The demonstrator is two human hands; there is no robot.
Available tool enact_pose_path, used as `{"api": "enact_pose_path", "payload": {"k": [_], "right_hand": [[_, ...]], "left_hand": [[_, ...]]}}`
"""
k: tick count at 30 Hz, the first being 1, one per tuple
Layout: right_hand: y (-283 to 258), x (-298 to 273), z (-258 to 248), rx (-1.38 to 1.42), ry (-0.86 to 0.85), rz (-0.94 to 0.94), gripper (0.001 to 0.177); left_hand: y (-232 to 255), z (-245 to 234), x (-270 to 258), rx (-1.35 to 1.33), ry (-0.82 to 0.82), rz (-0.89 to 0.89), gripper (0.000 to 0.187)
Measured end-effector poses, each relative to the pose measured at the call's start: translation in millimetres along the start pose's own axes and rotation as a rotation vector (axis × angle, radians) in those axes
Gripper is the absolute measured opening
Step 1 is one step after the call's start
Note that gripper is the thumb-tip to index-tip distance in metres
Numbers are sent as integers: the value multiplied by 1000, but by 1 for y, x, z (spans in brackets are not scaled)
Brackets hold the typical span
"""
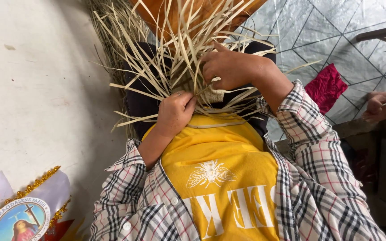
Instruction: Weaving dried plant fibers into a circular pattern to form a base for a hat or basket.
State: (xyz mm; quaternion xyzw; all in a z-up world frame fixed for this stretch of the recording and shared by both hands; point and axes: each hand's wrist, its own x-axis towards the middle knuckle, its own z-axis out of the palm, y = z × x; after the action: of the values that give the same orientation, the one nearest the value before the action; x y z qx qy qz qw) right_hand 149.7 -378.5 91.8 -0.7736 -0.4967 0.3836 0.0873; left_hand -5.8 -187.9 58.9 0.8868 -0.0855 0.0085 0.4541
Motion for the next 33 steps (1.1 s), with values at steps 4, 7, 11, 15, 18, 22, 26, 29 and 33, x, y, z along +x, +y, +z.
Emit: {"api": "enact_pose_path", "payload": {"k": [4,7,11,15,18,22,26,29,33], "right_hand": [[-10,3,8,-43,92,78,13],[-5,5,25,-105,276,-5,5],[-3,0,23,48,247,11,11],[5,0,32,13,339,-75,11],[6,1,36,19,380,-92,10],[8,1,38,17,385,-85,8],[7,1,35,38,362,-79,7],[6,1,34,43,369,-91,6],[5,2,33,53,368,-87,6]], "left_hand": [[0,0,0,46,-15,2,8],[-5,1,-1,45,-28,-8,5],[-10,-2,-3,-13,-23,-25,5],[-3,-9,-6,41,13,-42,3],[-4,-9,-7,94,25,-15,8],[-5,-10,-7,76,6,-34,12],[-7,-11,-8,17,-6,-59,11],[-6,-15,-8,-33,-1,-73,10],[-4,-15,-6,-58,5,-78,11]]}}
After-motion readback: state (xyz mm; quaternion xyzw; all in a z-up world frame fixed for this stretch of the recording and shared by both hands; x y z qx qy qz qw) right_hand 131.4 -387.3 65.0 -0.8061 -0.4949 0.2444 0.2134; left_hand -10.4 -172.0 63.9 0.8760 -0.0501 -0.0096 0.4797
